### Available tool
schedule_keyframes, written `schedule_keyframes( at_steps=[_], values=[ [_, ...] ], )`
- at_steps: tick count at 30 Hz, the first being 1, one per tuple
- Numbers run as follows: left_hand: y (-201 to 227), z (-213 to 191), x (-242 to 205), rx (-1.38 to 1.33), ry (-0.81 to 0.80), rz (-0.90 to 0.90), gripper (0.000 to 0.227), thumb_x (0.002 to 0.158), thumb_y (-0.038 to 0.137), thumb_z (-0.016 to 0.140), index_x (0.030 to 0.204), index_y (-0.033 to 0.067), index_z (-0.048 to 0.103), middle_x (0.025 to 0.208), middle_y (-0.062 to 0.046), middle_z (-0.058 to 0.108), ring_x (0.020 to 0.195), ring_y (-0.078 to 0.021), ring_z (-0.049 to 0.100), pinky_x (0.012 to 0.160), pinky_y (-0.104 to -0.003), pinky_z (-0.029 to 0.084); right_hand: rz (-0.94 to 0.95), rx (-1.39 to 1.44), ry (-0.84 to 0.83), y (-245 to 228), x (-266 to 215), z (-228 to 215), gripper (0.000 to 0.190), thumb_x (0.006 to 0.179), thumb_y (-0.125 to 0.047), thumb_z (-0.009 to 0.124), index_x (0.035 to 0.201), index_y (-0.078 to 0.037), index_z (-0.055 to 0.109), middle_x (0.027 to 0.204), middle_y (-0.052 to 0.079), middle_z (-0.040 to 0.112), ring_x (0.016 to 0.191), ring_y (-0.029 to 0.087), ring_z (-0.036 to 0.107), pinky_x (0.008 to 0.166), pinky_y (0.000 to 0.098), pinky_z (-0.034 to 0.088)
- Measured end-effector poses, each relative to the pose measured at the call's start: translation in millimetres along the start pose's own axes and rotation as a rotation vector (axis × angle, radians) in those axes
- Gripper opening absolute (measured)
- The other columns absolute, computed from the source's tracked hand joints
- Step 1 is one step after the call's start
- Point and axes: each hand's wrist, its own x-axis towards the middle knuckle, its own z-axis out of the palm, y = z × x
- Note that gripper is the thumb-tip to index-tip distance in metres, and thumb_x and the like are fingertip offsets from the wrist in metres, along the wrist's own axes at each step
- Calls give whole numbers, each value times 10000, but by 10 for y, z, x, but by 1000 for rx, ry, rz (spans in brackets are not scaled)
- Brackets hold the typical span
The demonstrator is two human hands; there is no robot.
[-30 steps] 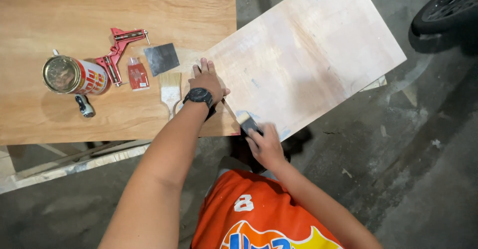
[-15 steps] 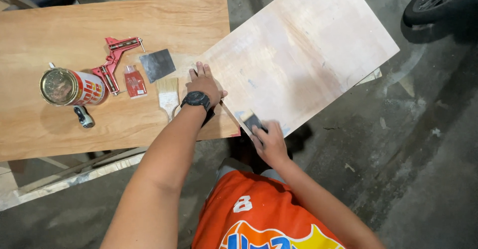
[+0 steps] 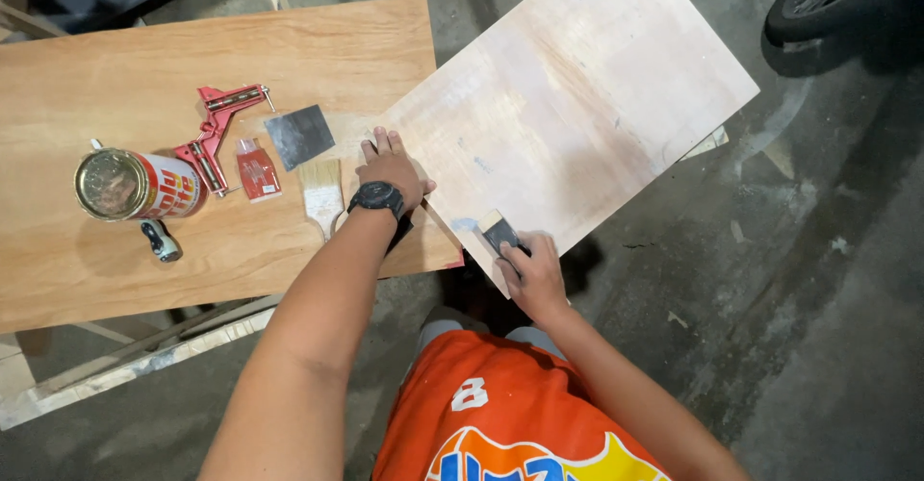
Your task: The person is preparing a wooden board by brushing it, sanding its edges and surface with sandpaper, and then fitting it into a cabinet.
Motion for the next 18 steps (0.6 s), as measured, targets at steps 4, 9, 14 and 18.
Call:
schedule_keyframes(
  at_steps=[4, 9, 14, 18],
  values=[
    [15, -36, -65, -11, 8, -9, 1159, 1028, 684, 605, 1778, 37, 3, 1860, -166, -55, 1702, -417, 27, 1292, -590, 349, 40, 27, -52, -35, -127, -280, 176, 991, -224, 797, 1133, -145, 729, 1017, 132, 538, 941, 400, 619, 821, 494, 525],
    [12, -29, -26, -5, 3, -16, 1167, 1022, 692, 608, 1776, 38, 3, 1856, -172, -66, 1701, -422, 28, 1288, -592, 353, 46, -20, -32, 122, -404, -296, 163, 1002, -236, 783, 1138, -159, 738, 1039, 95, 544, 959, 363, 632, 832, 473, 529],
    [23, 71, 143, 6, 2, -37, 1214, 995, 715, 637, 1774, 36, -1, 1853, -172, -75, 1698, -427, 23, 1297, -584, 344, 75, -40, -7, 208, 91, 3, 184, 1005, -266, 797, 1158, -174, 750, 1049, 109, 542, 989, 367, 613, 879, 484, 514],
    [18, 8, 40, 0, 13, -13, 1192, 1011, 696, 628, 1773, 26, 3, 1854, -178, -64, 1695, -441, 35, 1297, -579, 353, 107, -15, -39, 181, 10, -266, 180, 992, -210, 817, 1147, -163, 739, 1039, 105, 549, 975, 366, 635, 869, 479, 527]
  ],
)
